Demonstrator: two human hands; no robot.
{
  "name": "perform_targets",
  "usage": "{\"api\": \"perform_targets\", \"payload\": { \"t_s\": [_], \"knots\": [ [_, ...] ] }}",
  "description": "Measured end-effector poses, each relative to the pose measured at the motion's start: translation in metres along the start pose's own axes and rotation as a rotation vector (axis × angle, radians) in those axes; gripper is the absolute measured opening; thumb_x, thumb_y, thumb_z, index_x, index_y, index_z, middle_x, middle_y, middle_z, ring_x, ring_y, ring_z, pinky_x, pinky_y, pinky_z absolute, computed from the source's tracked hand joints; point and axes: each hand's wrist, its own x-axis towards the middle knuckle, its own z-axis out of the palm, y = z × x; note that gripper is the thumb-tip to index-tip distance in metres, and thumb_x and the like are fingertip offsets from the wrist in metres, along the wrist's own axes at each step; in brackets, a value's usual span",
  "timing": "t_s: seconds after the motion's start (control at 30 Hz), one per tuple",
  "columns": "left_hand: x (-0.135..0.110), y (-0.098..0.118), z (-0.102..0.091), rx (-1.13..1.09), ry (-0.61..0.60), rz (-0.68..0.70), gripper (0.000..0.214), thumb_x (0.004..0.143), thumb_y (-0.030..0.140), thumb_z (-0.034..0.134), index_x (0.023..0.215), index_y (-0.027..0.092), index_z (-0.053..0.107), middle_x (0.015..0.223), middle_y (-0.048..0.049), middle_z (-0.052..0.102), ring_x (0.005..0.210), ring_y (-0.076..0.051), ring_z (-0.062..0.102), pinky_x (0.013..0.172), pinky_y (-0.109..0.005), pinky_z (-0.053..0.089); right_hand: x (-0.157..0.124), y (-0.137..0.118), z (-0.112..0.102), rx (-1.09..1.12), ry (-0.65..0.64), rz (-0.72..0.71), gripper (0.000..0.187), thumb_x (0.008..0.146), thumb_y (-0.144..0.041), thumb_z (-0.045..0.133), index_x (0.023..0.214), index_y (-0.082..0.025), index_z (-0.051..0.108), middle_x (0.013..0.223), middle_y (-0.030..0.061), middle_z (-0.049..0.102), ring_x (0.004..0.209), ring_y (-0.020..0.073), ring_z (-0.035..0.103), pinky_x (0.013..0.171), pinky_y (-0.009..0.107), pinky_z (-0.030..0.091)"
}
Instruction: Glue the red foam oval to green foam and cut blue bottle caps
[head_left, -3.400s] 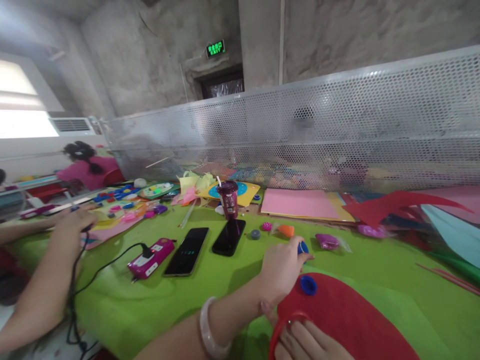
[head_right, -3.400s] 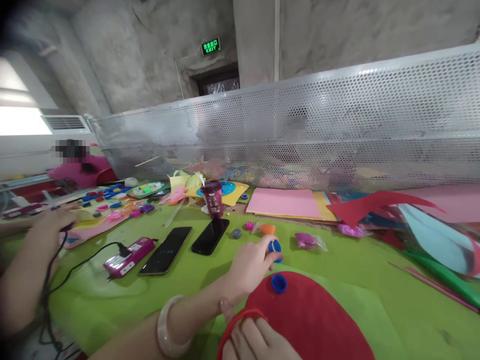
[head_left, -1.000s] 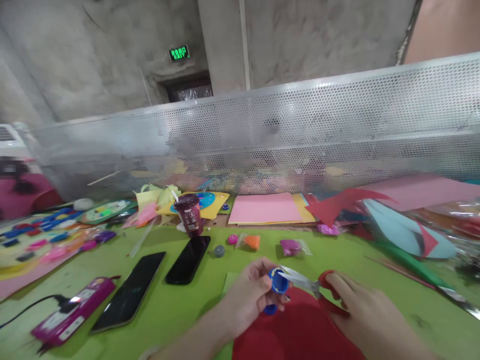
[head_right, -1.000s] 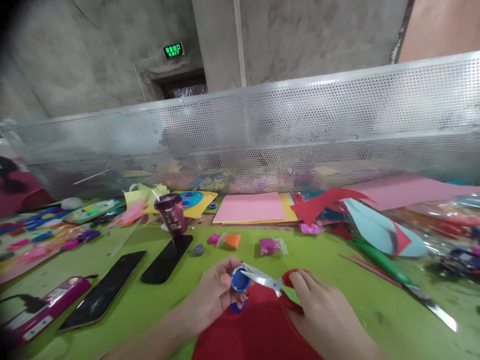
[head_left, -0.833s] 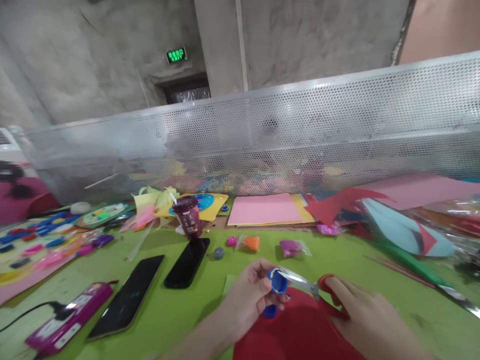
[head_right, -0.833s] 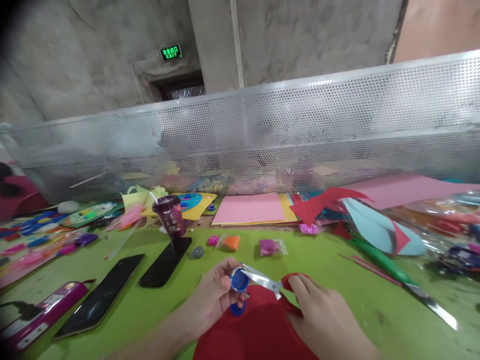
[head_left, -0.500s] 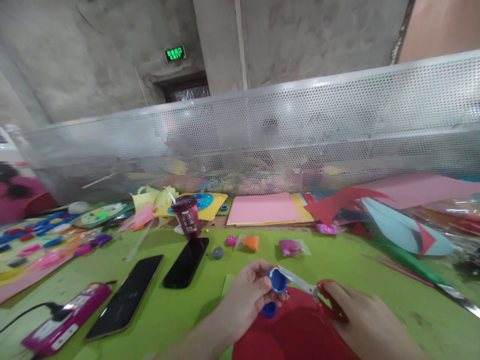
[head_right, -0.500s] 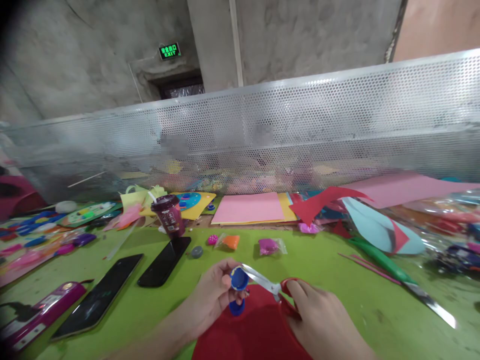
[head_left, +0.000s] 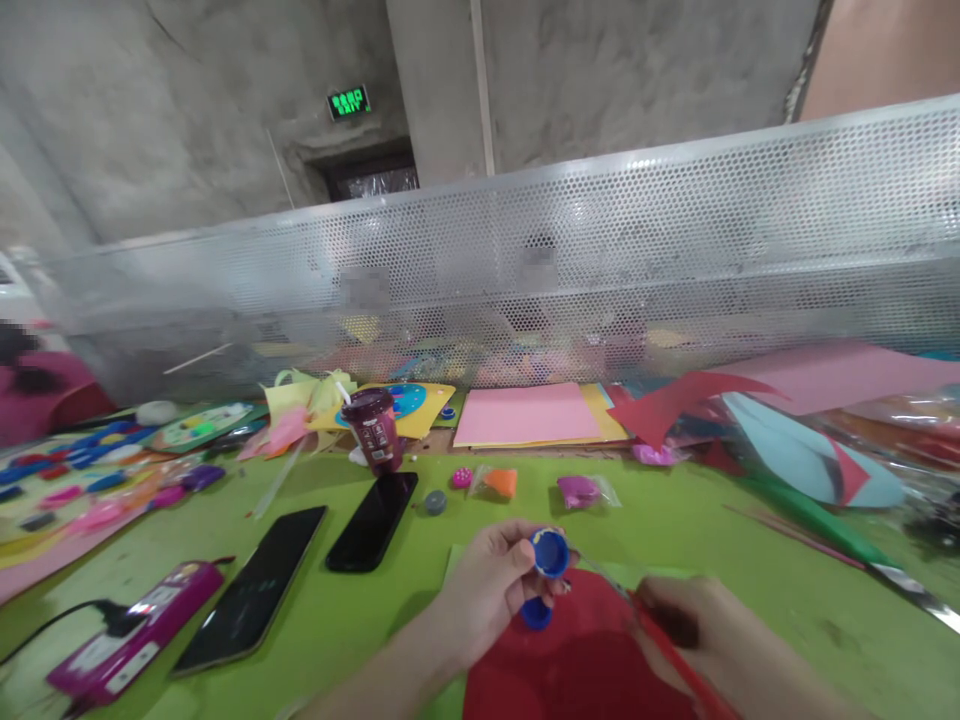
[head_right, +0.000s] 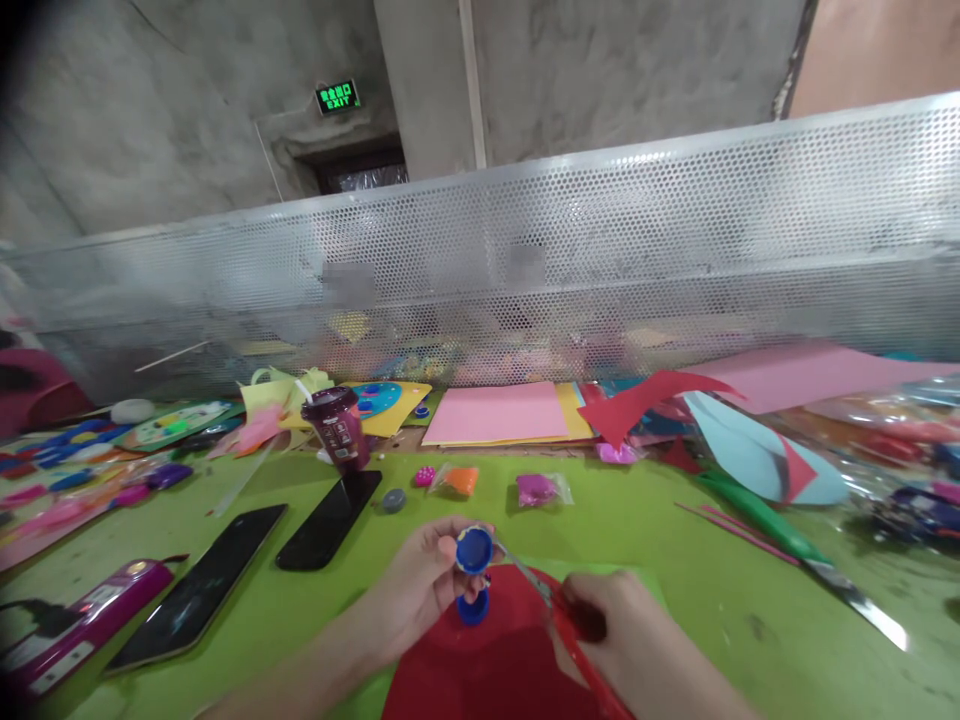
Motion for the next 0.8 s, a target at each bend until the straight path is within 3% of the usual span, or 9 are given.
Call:
{"api": "perform_targets", "payload": {
  "t_s": [0.17,0.3,0.47,0.6,0.8],
  "knots": [
    [0.001,0.001,-0.001,-0.003,0.002,-0.015,0.050,0.047,0.044,0.084,0.077,0.009,0.065,0.065,-0.0070,0.069,0.050,-0.011,0.061,0.048,-0.019,0.045,-0.002,-0.012,-0.003,0.258,-0.249,0.272,0.019,0.069,-0.035,0.046,0.057,-0.022,0.040,0.043,-0.0050,0.044,0.037,0.0097,0.046,0.035,0.018,0.031],
    [0.000,0.001,-0.002,0.004,0.027,-0.023,0.050,0.047,0.044,0.084,0.078,0.009,0.065,0.063,-0.0057,0.068,0.049,-0.011,0.061,0.049,-0.021,0.048,-0.003,-0.013,-0.005,0.257,-0.292,0.291,0.028,0.073,-0.044,0.048,0.060,-0.021,0.041,0.044,-0.0055,0.045,0.037,0.0089,0.046,0.036,0.018,0.034],
    [-0.001,0.000,0.000,0.015,0.027,-0.012,0.048,0.049,0.044,0.084,0.078,0.010,0.065,0.064,-0.0038,0.066,0.050,-0.011,0.060,0.051,-0.022,0.049,-0.002,0.001,-0.002,-0.079,-0.046,0.006,0.019,0.077,-0.029,0.047,0.060,-0.021,0.045,0.055,-0.0032,0.053,0.051,0.0113,0.049,0.045,0.021,0.035],
    [-0.003,0.001,0.004,0.070,0.041,0.026,0.047,0.050,0.040,0.084,0.080,0.011,0.064,0.065,-0.0028,0.066,0.054,-0.013,0.063,0.053,-0.024,0.049,-0.004,0.012,0.000,-0.422,0.196,-0.147,0.011,0.073,-0.017,0.043,0.065,-0.023,0.047,0.052,-0.0044,0.054,0.043,0.0108,0.046,0.041,0.021,0.030],
    [-0.008,0.004,0.011,0.201,0.026,0.109,0.038,0.055,0.030,0.083,0.081,0.014,0.062,0.065,-0.0018,0.068,0.059,-0.017,0.066,0.058,-0.027,0.051,-0.001,0.020,-0.003,-0.570,0.389,-0.393,0.013,0.074,-0.014,0.039,0.069,-0.024,0.046,0.048,-0.0047,0.054,0.034,0.0106,0.047,0.035,0.020,0.029]
  ]
}}
